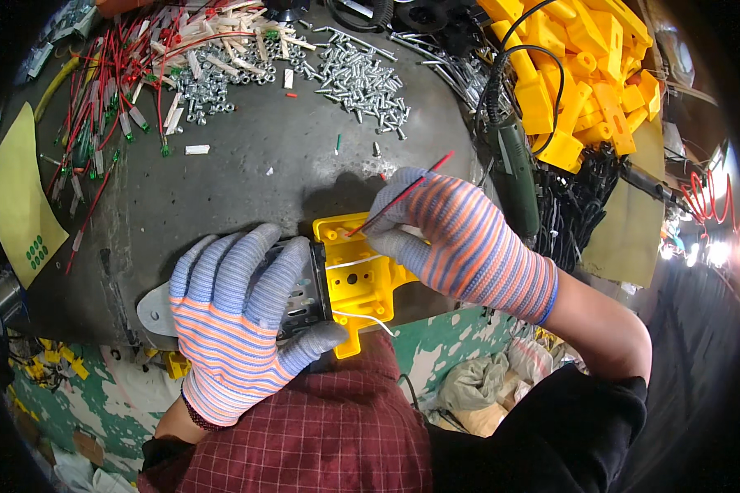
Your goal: Assembling a yellow plastic handle/housing with internal wiring, screws, and soldered connections.
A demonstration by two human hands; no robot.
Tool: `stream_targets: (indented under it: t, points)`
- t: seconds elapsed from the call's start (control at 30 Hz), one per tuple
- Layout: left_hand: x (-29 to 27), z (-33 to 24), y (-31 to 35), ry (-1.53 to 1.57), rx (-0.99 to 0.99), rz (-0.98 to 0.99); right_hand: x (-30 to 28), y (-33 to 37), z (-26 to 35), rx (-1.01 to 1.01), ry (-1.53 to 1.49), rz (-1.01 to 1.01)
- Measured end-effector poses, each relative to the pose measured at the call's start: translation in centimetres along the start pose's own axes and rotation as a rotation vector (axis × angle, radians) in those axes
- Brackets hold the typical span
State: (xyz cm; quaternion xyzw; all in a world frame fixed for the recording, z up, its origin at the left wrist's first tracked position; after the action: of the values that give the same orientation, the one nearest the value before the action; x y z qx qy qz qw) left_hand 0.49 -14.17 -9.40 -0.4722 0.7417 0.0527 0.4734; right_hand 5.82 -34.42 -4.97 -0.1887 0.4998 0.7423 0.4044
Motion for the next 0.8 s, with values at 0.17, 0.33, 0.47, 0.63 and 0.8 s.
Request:
stream_targets:
  t: [0.17, 0.33, 0.47, 0.63, 0.8]
  points:
    - [-0.1, 0.3, -0.2, 0.008, 0.004, -0.006, -0.1, -0.9, 0.6, -0.05, -0.005, 0.03]
    - [-0.6, -0.3, -0.4, -0.049, 0.019, -0.038, 0.0, -0.6, 1.7, -0.188, 0.277, -0.082]
    - [-0.6, -0.4, -0.1, -0.043, 0.014, -0.052, 0.0, 0.5, 1.0, -0.154, 0.253, -0.182]
    - [-1.3, -1.2, -0.5, -0.042, 0.02, 0.044, -0.4, 6.3, -6.9, 0.025, -0.511, -0.705]
    - [-1.1, -0.1, -4.0, 0.104, -0.005, 0.42, 4.2, 10.2, -9.1, 0.372, -0.836, -0.236]
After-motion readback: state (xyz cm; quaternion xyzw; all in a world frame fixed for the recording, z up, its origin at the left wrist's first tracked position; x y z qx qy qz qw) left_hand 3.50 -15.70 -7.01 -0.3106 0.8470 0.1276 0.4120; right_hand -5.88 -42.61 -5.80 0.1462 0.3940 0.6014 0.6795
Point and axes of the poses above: each hand's wrist, its own y-axis away from the middle knuckle, its own x-axis out of the palm, z = x × y, the point moved 4 cm from there along -y, towards the middle knuckle, and after that the axes turned 11 degrees about x, right-handed, at the moved point
